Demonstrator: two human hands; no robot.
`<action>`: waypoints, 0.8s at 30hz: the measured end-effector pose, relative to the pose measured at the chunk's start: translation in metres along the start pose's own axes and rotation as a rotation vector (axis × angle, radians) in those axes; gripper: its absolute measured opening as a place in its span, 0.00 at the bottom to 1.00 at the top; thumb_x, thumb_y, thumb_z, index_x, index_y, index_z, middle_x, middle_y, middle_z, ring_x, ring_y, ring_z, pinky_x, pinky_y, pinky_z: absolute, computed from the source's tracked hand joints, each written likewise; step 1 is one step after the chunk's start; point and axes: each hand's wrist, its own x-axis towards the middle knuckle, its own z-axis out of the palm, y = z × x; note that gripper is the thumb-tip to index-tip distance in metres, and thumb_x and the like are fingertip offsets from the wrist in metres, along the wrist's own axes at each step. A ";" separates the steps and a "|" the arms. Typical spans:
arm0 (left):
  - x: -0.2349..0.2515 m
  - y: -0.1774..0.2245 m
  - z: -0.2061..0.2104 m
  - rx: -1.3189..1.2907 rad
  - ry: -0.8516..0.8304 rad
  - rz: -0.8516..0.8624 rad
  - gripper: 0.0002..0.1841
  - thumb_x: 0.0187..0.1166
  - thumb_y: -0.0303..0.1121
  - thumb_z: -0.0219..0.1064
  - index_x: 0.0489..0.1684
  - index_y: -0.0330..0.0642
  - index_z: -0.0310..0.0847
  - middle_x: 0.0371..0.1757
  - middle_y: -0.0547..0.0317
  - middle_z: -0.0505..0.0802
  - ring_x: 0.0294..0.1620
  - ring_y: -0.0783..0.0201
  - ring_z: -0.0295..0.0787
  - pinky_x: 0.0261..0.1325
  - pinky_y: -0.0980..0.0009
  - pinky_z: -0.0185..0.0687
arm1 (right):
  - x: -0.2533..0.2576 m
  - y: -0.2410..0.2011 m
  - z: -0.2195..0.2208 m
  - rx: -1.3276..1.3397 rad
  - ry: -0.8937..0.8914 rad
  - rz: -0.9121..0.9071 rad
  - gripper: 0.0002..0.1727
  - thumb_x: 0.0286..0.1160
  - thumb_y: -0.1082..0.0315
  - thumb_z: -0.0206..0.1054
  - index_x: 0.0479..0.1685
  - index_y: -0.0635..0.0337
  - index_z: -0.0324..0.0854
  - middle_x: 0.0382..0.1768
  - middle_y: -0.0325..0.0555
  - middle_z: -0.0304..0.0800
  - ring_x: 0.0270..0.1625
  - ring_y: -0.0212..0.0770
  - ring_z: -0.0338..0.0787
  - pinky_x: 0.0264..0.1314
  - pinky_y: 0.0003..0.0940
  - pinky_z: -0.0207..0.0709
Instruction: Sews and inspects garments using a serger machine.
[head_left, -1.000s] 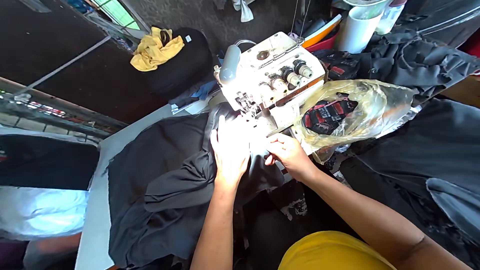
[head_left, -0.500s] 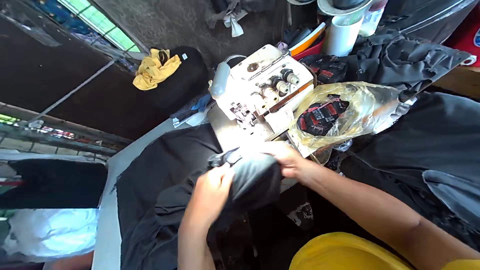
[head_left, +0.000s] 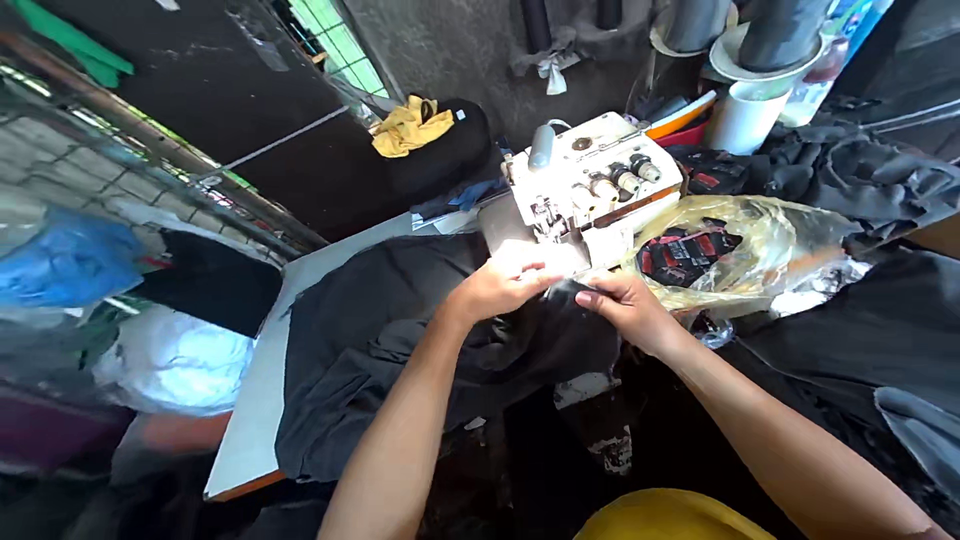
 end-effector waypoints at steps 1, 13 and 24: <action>-0.005 -0.003 -0.008 0.045 -0.099 -0.031 0.20 0.83 0.45 0.60 0.27 0.41 0.90 0.35 0.62 0.90 0.50 0.66 0.85 0.58 0.58 0.77 | -0.002 -0.003 -0.009 -0.068 0.000 -0.056 0.11 0.82 0.65 0.65 0.43 0.60 0.92 0.40 0.32 0.92 0.46 0.16 0.86 0.55 0.18 0.81; -0.099 0.035 -0.108 0.636 0.325 -0.174 0.15 0.77 0.49 0.70 0.33 0.49 0.95 0.34 0.62 0.94 0.55 0.46 0.80 0.60 0.40 0.62 | 0.020 -0.028 -0.017 -0.242 -0.008 -0.048 0.10 0.81 0.64 0.69 0.39 0.59 0.92 0.34 0.34 0.91 0.41 0.22 0.86 0.54 0.29 0.80; -0.120 0.068 -0.127 0.306 0.402 -0.267 0.05 0.74 0.30 0.76 0.42 0.43 0.92 0.45 0.59 0.94 0.35 0.67 0.87 0.39 0.61 0.84 | 0.028 -0.062 -0.020 -0.304 -0.188 -0.193 0.13 0.81 0.62 0.66 0.43 0.61 0.93 0.42 0.39 0.94 0.48 0.21 0.87 0.59 0.27 0.80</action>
